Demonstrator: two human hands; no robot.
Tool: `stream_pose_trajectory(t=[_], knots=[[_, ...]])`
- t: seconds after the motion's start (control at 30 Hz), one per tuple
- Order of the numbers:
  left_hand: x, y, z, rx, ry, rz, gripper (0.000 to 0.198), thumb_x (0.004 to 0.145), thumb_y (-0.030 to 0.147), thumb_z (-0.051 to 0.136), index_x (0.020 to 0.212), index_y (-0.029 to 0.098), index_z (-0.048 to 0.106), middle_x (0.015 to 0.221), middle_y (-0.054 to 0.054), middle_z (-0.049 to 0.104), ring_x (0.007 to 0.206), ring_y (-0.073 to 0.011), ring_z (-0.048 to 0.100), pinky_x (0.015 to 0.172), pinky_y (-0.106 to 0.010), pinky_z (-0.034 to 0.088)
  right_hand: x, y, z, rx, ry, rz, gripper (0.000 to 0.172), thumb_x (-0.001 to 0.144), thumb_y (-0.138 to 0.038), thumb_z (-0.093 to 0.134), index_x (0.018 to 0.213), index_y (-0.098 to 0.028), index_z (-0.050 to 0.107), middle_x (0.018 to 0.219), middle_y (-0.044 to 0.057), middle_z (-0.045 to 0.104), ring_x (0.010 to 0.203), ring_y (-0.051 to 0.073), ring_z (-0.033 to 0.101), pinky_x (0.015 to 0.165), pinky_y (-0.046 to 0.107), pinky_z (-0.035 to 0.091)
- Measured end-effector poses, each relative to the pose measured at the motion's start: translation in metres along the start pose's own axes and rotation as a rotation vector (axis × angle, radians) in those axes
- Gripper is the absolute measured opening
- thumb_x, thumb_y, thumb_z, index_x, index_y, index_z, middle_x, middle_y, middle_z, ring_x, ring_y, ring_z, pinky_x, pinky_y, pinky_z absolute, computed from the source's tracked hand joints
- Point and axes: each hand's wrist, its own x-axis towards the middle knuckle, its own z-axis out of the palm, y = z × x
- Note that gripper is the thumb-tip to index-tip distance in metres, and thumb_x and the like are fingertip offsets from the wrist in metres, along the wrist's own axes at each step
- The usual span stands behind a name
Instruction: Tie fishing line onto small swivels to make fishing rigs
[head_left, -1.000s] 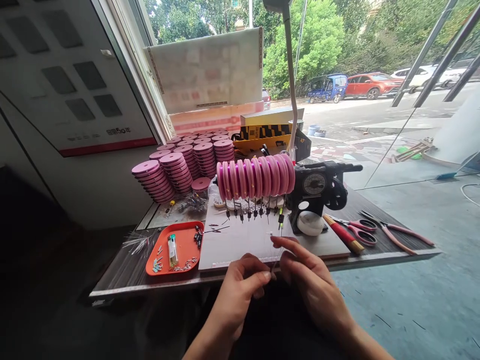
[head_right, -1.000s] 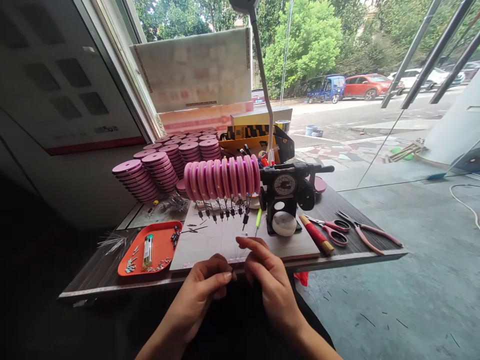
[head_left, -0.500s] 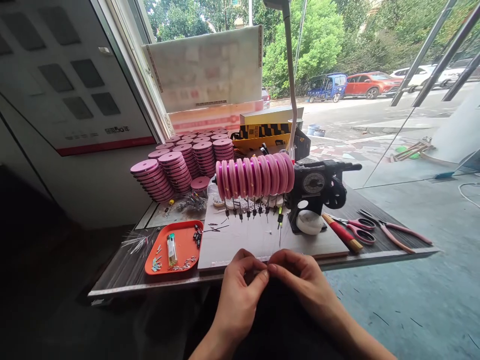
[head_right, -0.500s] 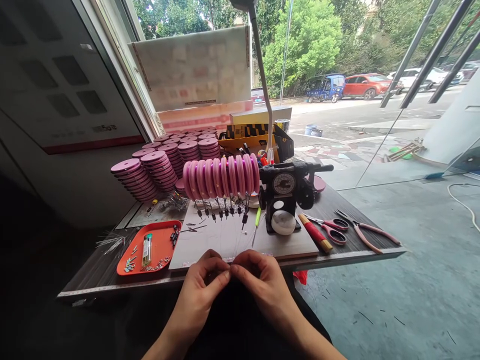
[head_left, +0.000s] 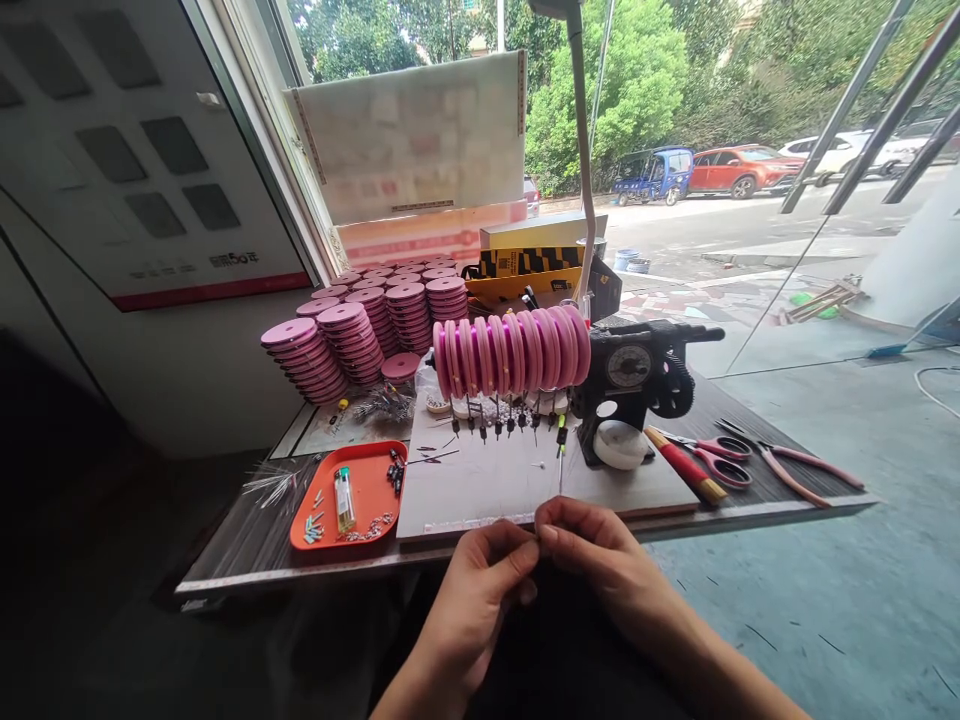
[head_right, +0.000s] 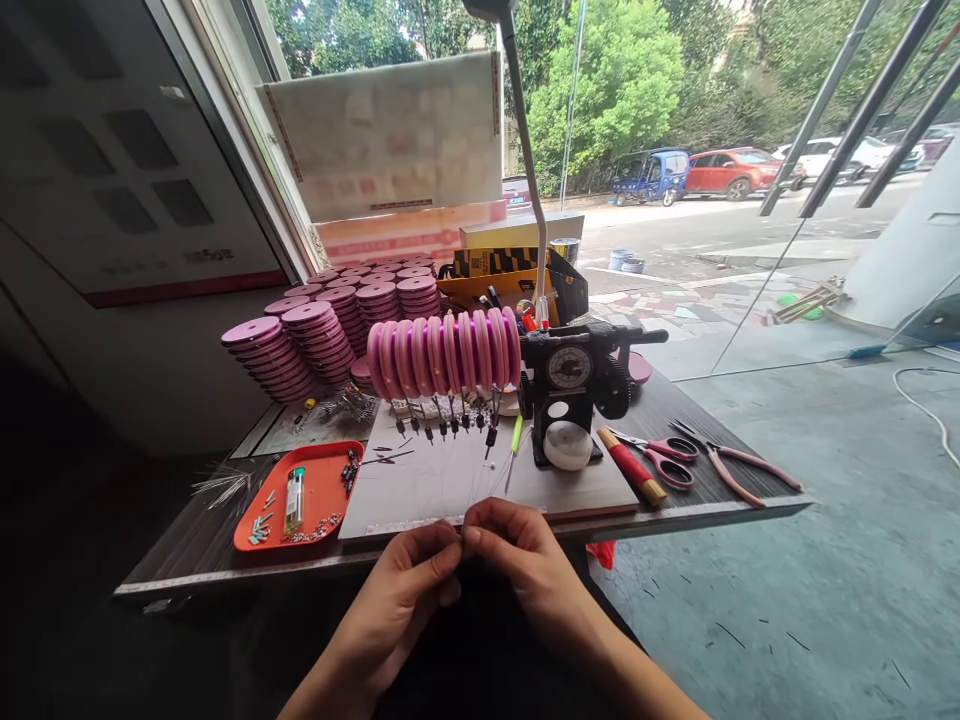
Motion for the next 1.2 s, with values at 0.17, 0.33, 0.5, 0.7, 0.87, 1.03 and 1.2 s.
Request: stream_pose_trajectory(t=[0.17,0.33,0.5,0.7,0.87,1.03,1.2], knots=[[-0.001,0.001,0.0,-0.038,0.021,-0.043,0.014,0.057,0.024,0.078,0.058,0.014,0.068,0.06,0.001,0.056,0.054,-0.008,0.044,0.05,-0.02,0.032,0.0,0.0,-0.001,-0.016,-0.009,-0.005,0.027,0.075,-0.04,0.066,0.072,-0.015,0.056,0.061,-0.004,0.045,0.058,0.009,0.037,0.054,0.021,0.028],[-0.001,0.004,0.005,-0.077,0.089,-0.058,0.01,0.052,0.017,0.076,0.057,0.014,0.067,0.061,0.001,0.057,0.059,-0.0094,0.048,0.051,-0.02,0.034,0.0,-0.003,-0.003,-0.067,-0.02,-0.01,0.03,0.073,-0.044,0.066,0.07,-0.016,0.056,0.062,-0.004,0.046,0.059,0.01,0.04,0.054,0.021,0.03],[0.0,0.002,0.008,-0.092,0.098,-0.038,0.008,0.053,0.016,0.074,0.055,0.014,0.066,0.059,0.002,0.055,0.055,-0.0076,0.044,0.05,-0.019,0.032,0.001,-0.005,-0.004,-0.127,-0.013,-0.021,0.028,0.075,-0.042,0.065,0.072,-0.016,0.056,0.064,-0.003,0.048,0.062,0.01,0.042,0.056,0.021,0.032],[-0.001,-0.002,0.007,-0.067,0.099,0.008,0.006,0.057,0.016,0.07,0.056,0.015,0.064,0.058,0.003,0.054,0.052,-0.007,0.04,0.052,-0.02,0.032,-0.005,-0.007,-0.009,-0.366,0.009,-0.09,0.027,0.08,-0.042,0.058,0.074,-0.016,0.056,0.065,-0.001,0.053,0.063,0.012,0.048,0.057,0.022,0.037],[-0.004,-0.001,0.008,0.28,0.16,0.28,0.01,0.064,0.02,0.066,0.057,0.016,0.063,0.059,0.003,0.049,0.054,-0.0094,0.04,0.053,-0.022,0.031,-0.026,-0.004,-0.012,-1.179,0.135,-0.581,0.023,0.089,-0.024,0.044,0.072,-0.018,0.059,0.062,0.002,0.058,0.056,0.014,0.05,0.054,0.025,0.036],[-0.008,0.0,0.008,0.61,0.175,0.49,0.014,0.072,0.018,0.062,0.059,0.017,0.06,0.065,0.002,0.047,0.056,-0.0114,0.042,0.052,-0.023,0.032,-0.013,-0.03,0.004,-1.614,-0.094,-1.019,0.029,0.09,-0.011,0.035,0.075,-0.017,0.059,0.065,0.004,0.059,0.057,0.015,0.047,0.055,0.028,0.03],[-0.006,0.005,0.005,0.581,0.17,0.491,0.018,0.079,0.021,0.055,0.061,0.018,0.058,0.071,0.0,0.047,0.063,-0.0145,0.047,0.055,-0.024,0.036,0.025,-0.064,0.016,-1.741,-0.386,-0.741,0.014,0.08,-0.007,0.053,0.074,-0.018,0.056,0.063,0.0,0.061,0.053,0.012,0.047,0.053,0.025,0.028]])
